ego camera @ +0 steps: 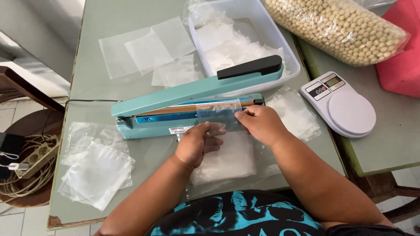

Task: Sealing plastic bags with an impulse sealer and trimming them with scissors.

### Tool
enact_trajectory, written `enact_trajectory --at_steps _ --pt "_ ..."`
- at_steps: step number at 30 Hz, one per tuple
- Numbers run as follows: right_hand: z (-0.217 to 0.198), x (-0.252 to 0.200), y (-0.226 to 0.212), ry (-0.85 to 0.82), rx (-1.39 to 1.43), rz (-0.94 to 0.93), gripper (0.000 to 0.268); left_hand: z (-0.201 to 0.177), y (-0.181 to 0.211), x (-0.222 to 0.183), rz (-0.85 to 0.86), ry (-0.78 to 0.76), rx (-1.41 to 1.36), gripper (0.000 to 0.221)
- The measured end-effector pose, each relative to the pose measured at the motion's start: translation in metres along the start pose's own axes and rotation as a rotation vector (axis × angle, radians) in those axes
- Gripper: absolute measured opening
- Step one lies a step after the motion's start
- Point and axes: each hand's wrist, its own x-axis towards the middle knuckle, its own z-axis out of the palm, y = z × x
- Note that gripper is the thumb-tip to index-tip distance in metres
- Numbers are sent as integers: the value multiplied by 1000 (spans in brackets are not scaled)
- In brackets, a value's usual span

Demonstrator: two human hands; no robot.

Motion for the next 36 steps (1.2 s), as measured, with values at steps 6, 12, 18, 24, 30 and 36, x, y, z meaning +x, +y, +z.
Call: enact_trajectory --at_steps 6,12,18,24,30,36 --pt "-1 -3 1 23 114 -66 27 0 1 -2 -4 47 -88 40" --pt "-3 -3 6 30 158 -155 26 -1 -1 1 30 19 -28 41" --pt "-6 -7 13 46 173 -221 25 -4 -1 -1 40 -23 12 44" --pt "-16 -12 23 -4 281 -398 21 -11 -11 -1 202 -109 27 42" --pt "-31 -20 29 -97 430 -549 16 -23 -33 13 394 -218 151 32" --pt "-40 -25 23 -199 506 -633 12 -23 -33 12 442 -333 237 28"
